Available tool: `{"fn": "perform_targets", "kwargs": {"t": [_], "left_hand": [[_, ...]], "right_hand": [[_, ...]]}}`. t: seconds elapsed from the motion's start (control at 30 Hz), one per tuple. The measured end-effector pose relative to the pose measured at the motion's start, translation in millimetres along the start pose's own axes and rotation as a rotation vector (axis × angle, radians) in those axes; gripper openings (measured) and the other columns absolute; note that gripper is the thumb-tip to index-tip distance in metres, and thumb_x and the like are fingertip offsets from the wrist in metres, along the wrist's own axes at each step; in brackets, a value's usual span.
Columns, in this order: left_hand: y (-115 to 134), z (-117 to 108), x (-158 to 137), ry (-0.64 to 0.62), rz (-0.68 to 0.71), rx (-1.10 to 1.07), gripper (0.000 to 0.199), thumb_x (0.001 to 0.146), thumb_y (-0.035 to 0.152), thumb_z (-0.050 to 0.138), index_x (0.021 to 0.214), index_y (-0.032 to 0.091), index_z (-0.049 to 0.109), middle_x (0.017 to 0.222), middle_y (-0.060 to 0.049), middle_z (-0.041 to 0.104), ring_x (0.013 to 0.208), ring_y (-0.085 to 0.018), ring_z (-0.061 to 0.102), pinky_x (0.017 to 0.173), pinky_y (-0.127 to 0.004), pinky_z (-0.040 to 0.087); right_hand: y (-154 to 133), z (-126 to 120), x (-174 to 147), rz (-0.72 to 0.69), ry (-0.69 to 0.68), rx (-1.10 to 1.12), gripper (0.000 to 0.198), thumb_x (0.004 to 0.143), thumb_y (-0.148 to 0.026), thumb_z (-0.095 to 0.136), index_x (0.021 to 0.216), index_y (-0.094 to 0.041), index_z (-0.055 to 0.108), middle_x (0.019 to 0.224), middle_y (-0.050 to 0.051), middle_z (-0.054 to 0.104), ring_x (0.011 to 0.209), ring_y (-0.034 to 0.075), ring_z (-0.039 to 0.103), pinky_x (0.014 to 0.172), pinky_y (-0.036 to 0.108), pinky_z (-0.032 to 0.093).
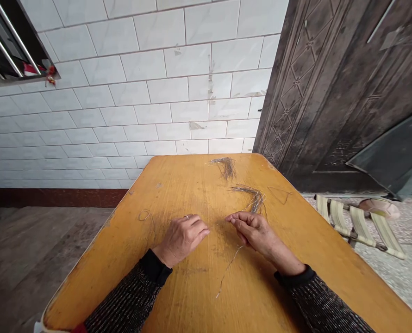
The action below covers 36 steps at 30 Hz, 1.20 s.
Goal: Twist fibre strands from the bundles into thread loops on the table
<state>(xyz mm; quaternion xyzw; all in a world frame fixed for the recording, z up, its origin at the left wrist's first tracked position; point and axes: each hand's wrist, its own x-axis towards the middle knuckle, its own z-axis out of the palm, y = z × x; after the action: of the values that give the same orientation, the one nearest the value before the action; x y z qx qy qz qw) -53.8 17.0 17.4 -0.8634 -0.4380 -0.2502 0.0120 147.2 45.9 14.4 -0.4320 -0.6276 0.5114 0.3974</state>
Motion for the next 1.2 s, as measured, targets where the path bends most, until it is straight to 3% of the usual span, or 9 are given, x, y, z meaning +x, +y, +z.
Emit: {"fn": "perform_targets", "kwargs": {"t": [0.17, 0.37, 0.57, 0.63, 0.83, 1.07, 1.2], "left_hand": [[0, -2, 2, -0.026, 0.005, -0.134, 0.019, 0.081, 0.015, 0.042, 0.068, 0.016, 0.056, 0.066, -0.003, 0.053, 0.064, -0.014, 0.047, 0.061, -0.026, 0.034], [-10, -14, 6, -0.043, -0.155, -0.363, 0.018, 0.079, 0.020, 0.044, 0.064, 0.016, 0.052, 0.061, 0.001, 0.049, 0.056, -0.010, 0.044, 0.054, -0.021, 0.032], [-24, -18, 7, 0.181, -0.397, -0.499, 0.023, 0.081, 0.032, 0.044, 0.069, 0.015, 0.052, 0.057, 0.003, 0.044, 0.054, -0.009, 0.042, 0.052, -0.020, 0.033], [-20, -15, 7, 0.181, -0.387, -0.520, 0.023, 0.081, 0.032, 0.044, 0.072, 0.014, 0.054, 0.061, 0.002, 0.049, 0.057, -0.010, 0.045, 0.054, -0.020, 0.036], [3, 1, 7, -0.046, -0.225, -0.463, 0.010, 0.074, 0.021, 0.055, 0.078, 0.017, 0.063, 0.073, -0.002, 0.061, 0.064, -0.012, 0.053, 0.059, -0.022, 0.040], [-3, 2, 5, 0.093, -0.214, -0.301, 0.013, 0.078, 0.017, 0.048, 0.073, 0.016, 0.060, 0.066, -0.002, 0.059, 0.060, -0.011, 0.051, 0.057, -0.022, 0.037], [-5, 1, 4, 0.078, -0.136, -0.226, 0.015, 0.080, 0.016, 0.046, 0.073, 0.016, 0.060, 0.067, -0.002, 0.059, 0.063, -0.012, 0.051, 0.058, -0.022, 0.036]], "right_hand": [[2, -2, 1, 0.009, -0.038, 0.007, 0.029, 0.068, -0.043, 0.056, 0.069, -0.014, 0.060, 0.035, -0.007, 0.038, 0.030, 0.005, 0.027, 0.031, 0.018, 0.018], [2, -3, -1, -0.002, -0.117, -0.014, 0.030, 0.072, -0.043, 0.053, 0.072, -0.013, 0.059, 0.036, -0.007, 0.039, 0.030, 0.005, 0.028, 0.032, 0.018, 0.019], [5, -1, 2, 0.017, -0.031, -0.039, 0.028, 0.073, -0.042, 0.051, 0.072, -0.015, 0.057, 0.035, -0.008, 0.038, 0.027, 0.005, 0.026, 0.030, 0.018, 0.018], [5, 3, 1, -0.027, -0.050, -0.055, 0.027, 0.075, -0.041, 0.050, 0.071, -0.015, 0.057, 0.036, -0.008, 0.038, 0.029, 0.005, 0.027, 0.031, 0.018, 0.019], [0, 18, -7, -0.049, -0.159, -0.069, 0.029, 0.079, -0.041, 0.044, 0.076, -0.015, 0.056, 0.040, -0.008, 0.039, 0.030, 0.005, 0.029, 0.031, 0.017, 0.022], [6, 19, -5, -0.058, -0.231, 0.033, 0.025, 0.078, -0.036, 0.048, 0.087, -0.014, 0.052, 0.059, -0.004, 0.051, 0.035, 0.002, 0.037, 0.036, 0.016, 0.029], [3, 17, -6, -0.017, -0.231, 0.017, 0.025, 0.077, -0.035, 0.046, 0.085, -0.013, 0.056, 0.051, -0.006, 0.047, 0.033, 0.004, 0.036, 0.034, 0.017, 0.028]]}}
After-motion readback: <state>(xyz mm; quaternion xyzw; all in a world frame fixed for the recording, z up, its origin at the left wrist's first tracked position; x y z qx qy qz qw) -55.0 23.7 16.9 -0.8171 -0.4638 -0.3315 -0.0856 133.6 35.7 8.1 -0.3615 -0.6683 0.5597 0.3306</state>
